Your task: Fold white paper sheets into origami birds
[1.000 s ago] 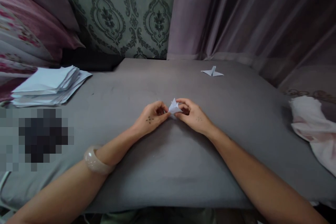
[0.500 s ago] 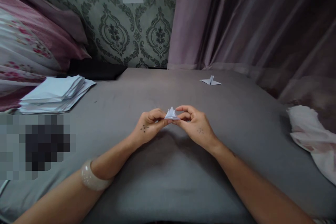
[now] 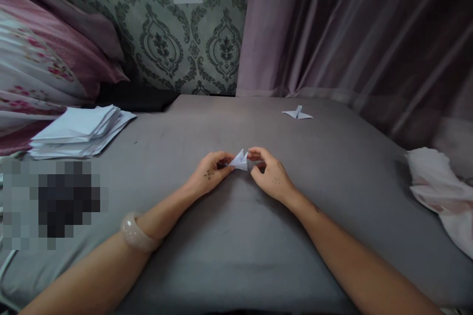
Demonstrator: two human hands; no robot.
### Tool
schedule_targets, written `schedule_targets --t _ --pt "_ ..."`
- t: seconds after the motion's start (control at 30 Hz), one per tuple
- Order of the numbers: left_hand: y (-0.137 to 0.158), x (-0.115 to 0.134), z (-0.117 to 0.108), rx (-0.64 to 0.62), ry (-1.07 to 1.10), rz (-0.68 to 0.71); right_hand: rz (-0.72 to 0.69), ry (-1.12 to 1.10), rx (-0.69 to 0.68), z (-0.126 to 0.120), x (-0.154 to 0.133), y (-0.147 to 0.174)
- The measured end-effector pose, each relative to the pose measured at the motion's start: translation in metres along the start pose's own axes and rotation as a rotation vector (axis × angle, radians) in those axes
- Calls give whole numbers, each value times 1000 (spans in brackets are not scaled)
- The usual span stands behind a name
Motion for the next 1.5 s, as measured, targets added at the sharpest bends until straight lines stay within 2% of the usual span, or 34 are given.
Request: schedule_targets --t 0.13,0.27,0.33,0.5,0.67,0.77,0.87,1.07,1.17,1.23,1.4,1.5 --pt "2 11 -5 28 -7 6 -30 -67 60 0 -1 -1" --pt "4 19 -9 20 61 -36 -29 -80 34 4 1 1" --pt "4 20 -11 66 49 -31 -33 -69 21 5 1 1" --pt "6 21 -10 162 -74 150 -66 -17 -12 8 -2 0" --pt "6 17 -1 55 -129 200 -121 36 -81 14 4 -3" --pt "3 13 2 -19 -188 147 -73 103 -136 18 9 -5" --pt "0 9 3 -81 -140 64 -29 174 -158 17 11 -7" --pt "-4 7 2 -49 -117 78 -30 168 -152 15 9 -6" --pt "-4 6 7 -82 -1 56 -17 141 -166 17 14 -5" --pt "-5 5 9 -53 106 31 -19 118 -161 18 17 -5" --pt "-8 6 14 33 198 21 -15 75 -117 15 15 -4" --pt "-8 5 16 30 228 -11 -45 68 13 7 5 -4"
Point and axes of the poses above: each hand's wrist, its own y-axis away from the middle knuckle, its own z-axis out of the palm, x = y × z, the point moved 3 cm from there along -y, towards the middle knuckle, and after that the axes turned 6 degrees about x, right-handed, at the moved point
